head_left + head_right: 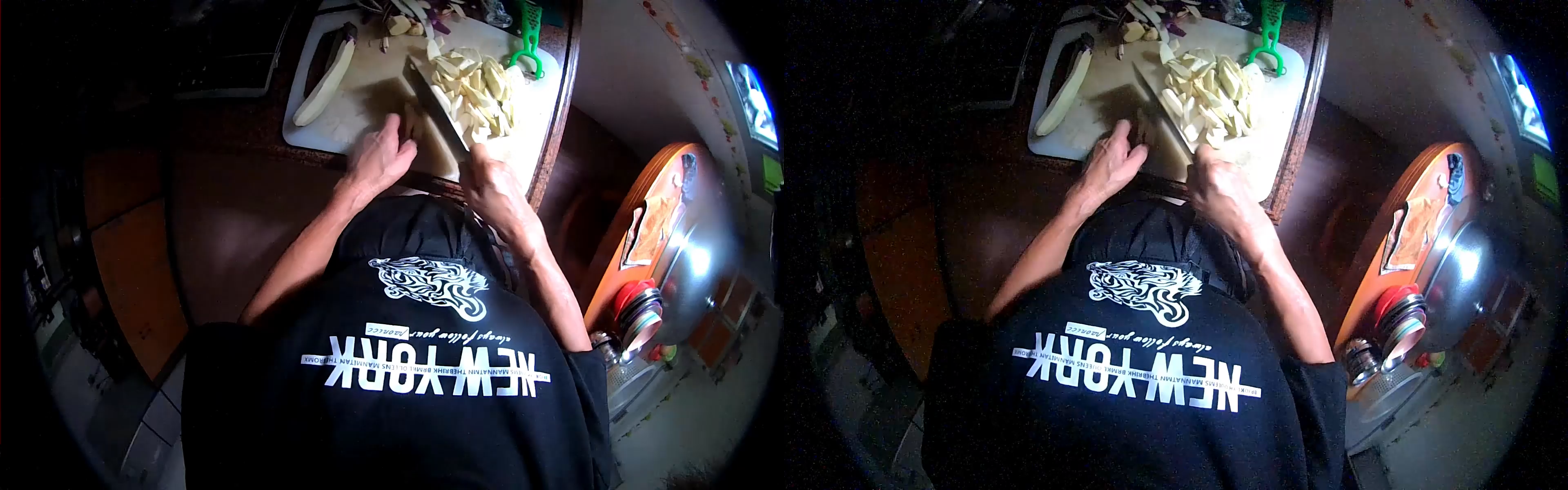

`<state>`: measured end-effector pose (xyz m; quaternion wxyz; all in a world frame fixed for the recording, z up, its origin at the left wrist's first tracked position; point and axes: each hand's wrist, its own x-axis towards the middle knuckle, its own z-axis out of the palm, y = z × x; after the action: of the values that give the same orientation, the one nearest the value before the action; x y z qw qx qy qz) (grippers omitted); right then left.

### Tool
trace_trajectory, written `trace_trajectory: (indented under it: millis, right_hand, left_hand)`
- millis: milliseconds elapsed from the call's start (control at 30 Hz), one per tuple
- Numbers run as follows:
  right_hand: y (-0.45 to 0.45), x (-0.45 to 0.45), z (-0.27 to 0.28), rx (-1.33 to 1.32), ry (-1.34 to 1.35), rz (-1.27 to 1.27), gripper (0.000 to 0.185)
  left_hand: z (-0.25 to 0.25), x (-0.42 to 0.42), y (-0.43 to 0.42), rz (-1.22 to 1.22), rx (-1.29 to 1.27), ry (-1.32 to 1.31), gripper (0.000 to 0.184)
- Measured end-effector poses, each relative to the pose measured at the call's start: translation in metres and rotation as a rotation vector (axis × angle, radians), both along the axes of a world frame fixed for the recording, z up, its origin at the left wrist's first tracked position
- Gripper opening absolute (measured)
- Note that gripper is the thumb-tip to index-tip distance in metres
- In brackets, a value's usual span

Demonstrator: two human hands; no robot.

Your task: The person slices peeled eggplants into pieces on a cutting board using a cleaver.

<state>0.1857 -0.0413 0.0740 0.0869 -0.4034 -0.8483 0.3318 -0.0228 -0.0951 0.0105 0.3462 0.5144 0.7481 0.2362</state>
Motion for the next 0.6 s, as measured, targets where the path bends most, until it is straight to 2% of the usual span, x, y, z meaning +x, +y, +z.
trace_trajectory:
  millis: [33, 67, 100, 167, 267, 433, 500, 600]
  right_hand:
    - [0.002, 0.006, 0.000, -0.033, -0.009, 0.000, 0.013]
    - [0.001, 0.008, 0.008, -0.052, -0.036, 0.002, 0.014]
    - [-0.001, 0.010, 0.014, -0.071, -0.063, 0.003, 0.014]
    - [-0.003, 0.012, 0.018, -0.055, -0.083, 0.025, 0.014]
    - [-0.003, 0.012, 0.021, -0.045, -0.101, 0.043, 0.014]
    - [0.001, 0.005, 0.003, -0.028, -0.111, 0.066, 0.013]
    - [0.008, -0.003, -0.019, -0.013, 0.002, 0.117, 0.013]
    - [0.009, -0.009, -0.014, 0.013, 0.022, 0.097, 0.012]
  left_hand:
    - [-0.003, 0.004, 0.005, -0.008, 0.075, -0.008, 0.033]
    - [0.001, 0.004, 0.006, -0.016, -0.083, -0.047, 0.034]
    - [-0.007, 0.003, 0.004, -0.012, -0.082, -0.049, 0.034]
    - [-0.034, 0.002, 0.001, -0.040, 0.034, 0.056, 0.032]
    - [-0.043, 0.005, 0.001, 0.014, 0.072, -0.044, 0.031]
    - [-0.023, 0.006, 0.004, -0.013, 0.039, 0.034, 0.028]
    - [-0.016, 0.009, 0.005, -0.004, 0.042, 0.051, 0.027]
    - [-0.016, 0.008, 0.000, 0.011, 0.080, 0.075, 0.027]
